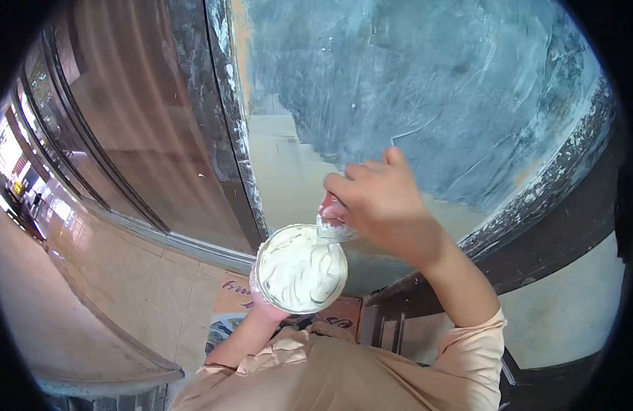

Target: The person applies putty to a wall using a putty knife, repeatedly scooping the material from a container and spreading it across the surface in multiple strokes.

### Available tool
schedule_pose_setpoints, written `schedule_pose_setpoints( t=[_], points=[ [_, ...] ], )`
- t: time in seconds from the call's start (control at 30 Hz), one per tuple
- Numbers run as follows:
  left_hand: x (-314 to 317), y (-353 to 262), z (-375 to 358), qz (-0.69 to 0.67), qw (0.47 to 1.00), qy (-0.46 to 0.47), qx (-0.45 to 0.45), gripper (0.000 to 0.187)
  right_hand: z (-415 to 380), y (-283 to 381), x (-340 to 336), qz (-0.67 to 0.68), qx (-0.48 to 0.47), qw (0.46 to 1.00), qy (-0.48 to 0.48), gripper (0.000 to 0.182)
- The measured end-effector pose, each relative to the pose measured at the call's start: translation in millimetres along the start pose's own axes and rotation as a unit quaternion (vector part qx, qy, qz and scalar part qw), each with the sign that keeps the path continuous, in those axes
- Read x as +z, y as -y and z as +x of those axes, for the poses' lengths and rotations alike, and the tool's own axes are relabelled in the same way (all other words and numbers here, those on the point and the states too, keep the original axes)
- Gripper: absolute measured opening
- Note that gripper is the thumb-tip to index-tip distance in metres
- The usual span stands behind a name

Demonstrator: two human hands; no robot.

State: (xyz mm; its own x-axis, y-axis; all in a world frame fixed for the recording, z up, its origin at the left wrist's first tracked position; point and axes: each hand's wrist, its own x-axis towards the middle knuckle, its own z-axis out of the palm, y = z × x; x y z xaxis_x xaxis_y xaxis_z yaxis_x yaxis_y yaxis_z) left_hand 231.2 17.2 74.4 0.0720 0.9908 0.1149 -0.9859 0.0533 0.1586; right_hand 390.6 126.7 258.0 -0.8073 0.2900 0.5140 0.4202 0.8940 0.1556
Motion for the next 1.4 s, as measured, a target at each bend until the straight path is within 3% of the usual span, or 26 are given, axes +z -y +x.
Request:
schedule_pose_setpoints(
  t=[0.2,0.27,0.3,0.4,0.43,0.47,0.53,0.6,0.63,0.67,0.7,0.73,0.77,0.8,0.83,0.87,0.93,0.97,1.0,1.07,1.1,1.17,1.2,1.23,1.33,1.4],
  points=[
    [-15,-22,-8,0.040,0.999,-0.008,0.030,0.068,-47,3,35,0.018,0.084,0.996,-0.030,0.024],
    [-19,-30,-10,0.036,0.999,0.012,0.023,0.066,-69,4,56,0.091,0.185,0.978,0.006,0.026],
    [-31,-34,-9,0.038,0.998,-0.045,0.023,0.065,-80,8,70,0.088,0.186,0.979,0.003,0.026],
    [-28,-49,-10,0.129,0.991,-0.022,0.013,0.064,-104,27,109,0.186,0.304,0.934,-0.035,0.034],
    [-41,-57,-11,0.037,0.999,-0.019,-0.031,0.064,-105,33,117,0.229,0.315,0.919,-0.064,0.035],
    [-31,-60,-10,0.040,0.998,-0.014,-0.044,0.064,-109,38,128,0.270,0.325,0.902,-0.094,0.037],
    [-10,-64,-11,0.283,0.943,0.151,0.087,0.052,-124,46,160,0.257,0.332,0.903,-0.091,0.036],
    [-26,-77,-8,0.216,0.964,0.151,0.030,0.054,-127,60,185,0.349,0.442,0.825,-0.048,0.026],
    [-44,-84,-10,0.202,0.977,0.069,-0.007,0.054,-132,63,205,0.421,0.489,0.759,-0.084,0.024],
    [-48,-90,-8,0.188,0.981,-0.014,-0.044,0.058,-131,67,216,0.415,0.495,0.757,-0.094,0.024],
    [-51,-92,-7,0.542,0.827,0.092,0.116,0.054,-131,69,226,0.501,0.518,0.676,-0.157,0.025],
    [-46,-96,-5,0.540,0.828,0.104,0.105,0.054,-133,70,230,0.576,0.530,0.582,-0.220,0.026],
    [-41,-101,-4,0.346,0.938,0.027,0.021,0.054,-135,69,231,0.568,0.536,0.580,-0.232,0.026],
    [-39,-107,-1,0.133,0.987,-0.058,-0.069,0.053,-137,66,231,0.578,0.558,0.533,-0.266,0.022],
    [-61,-114,-6,0.195,0.979,-0.032,-0.052,0.055,-138,64,230,0.587,0.576,0.484,-0.299,0.019],
    [-56,-115,-5,0.196,0.978,-0.025,-0.065,0.055,-140,62,227,0.580,0.579,0.482,-0.311,0.019],
    [-46,-117,-5,0.313,0.944,0.104,0.005,0.056,-148,57,219,0.583,0.601,0.421,-0.349,0.020],
    [-53,-120,-5,0.431,0.899,0.079,0.007,0.059,-154,54,213,0.576,0.603,0.419,-0.359,0.020],
    [-54,-120,-3,0.430,0.898,0.087,-0.002,0.059,-159,50,207,0.571,0.598,0.414,-0.381,0.023],
    [-52,-116,0,0.245,0.962,0.103,-0.063,0.060,-160,39,188,0.561,0.591,0.409,-0.411,0.027],
    [-61,-114,3,0.157,0.984,-0.005,-0.089,0.059,-157,32,175,0.531,0.596,0.411,-0.441,0.026],
    [-62,-107,5,0.131,0.985,-0.031,-0.103,0.058,-154,14,157,0.499,0.599,0.411,-0.473,0.026],
    [-62,-103,6,0.106,0.986,-0.060,-0.111,0.057,-155,4,153,0.489,0.591,0.445,-0.463,0.027],
    [-59,-101,2,0.131,0.985,-0.010,-0.114,0.058,-155,-4,149,0.478,0.582,0.478,-0.452,0.028],
    [-53,-86,0,0.206,0.975,0.007,-0.088,0.058,-148,-21,145,0.502,0.543,0.490,-0.461,0.030],
    [-53,-80,-3,0.176,0.979,-0.004,-0.102,0.059,-149,-33,155,0.505,0.530,0.500,-0.462,0.031]
  ],
)
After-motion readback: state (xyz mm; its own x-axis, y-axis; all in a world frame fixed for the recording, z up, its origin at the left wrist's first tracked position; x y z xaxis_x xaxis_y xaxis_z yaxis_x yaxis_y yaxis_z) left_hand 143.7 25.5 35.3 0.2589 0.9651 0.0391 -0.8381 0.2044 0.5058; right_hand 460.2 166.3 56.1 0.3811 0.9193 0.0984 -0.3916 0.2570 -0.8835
